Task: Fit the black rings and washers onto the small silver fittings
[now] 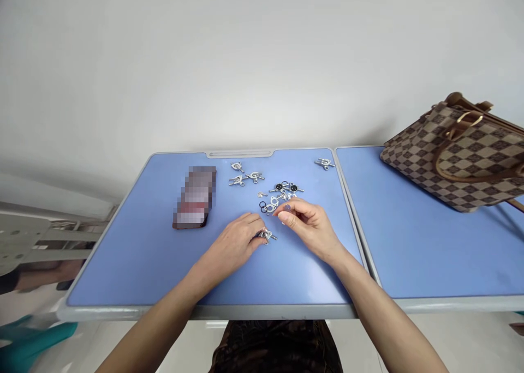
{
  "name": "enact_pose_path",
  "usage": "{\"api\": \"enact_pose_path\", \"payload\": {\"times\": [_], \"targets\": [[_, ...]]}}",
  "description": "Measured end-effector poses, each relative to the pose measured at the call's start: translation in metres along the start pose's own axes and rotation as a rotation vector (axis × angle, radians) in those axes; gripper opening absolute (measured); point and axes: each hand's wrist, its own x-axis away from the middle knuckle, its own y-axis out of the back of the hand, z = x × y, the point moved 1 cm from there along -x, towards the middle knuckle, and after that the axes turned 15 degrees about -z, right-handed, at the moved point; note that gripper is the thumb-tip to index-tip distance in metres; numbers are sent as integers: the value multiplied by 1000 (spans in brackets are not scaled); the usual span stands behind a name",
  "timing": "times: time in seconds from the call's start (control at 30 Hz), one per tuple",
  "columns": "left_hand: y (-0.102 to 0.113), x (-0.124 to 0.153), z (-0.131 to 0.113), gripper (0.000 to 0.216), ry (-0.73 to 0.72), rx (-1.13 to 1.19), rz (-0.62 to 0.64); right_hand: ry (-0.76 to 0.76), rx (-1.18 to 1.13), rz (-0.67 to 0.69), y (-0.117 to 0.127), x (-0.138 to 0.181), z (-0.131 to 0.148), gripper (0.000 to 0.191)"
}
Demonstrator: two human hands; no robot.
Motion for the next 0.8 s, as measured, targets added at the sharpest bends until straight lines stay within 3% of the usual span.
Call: {"api": "enact_pose_path", "payload": {"times": [0.4,0.8], "targets": [[0,1,1,7,-25,33,-37,335,293,30,-9,6,1,19],[-2,1,2,6,-18,37,-29,411,344,91,-10,6,0,17]]}}
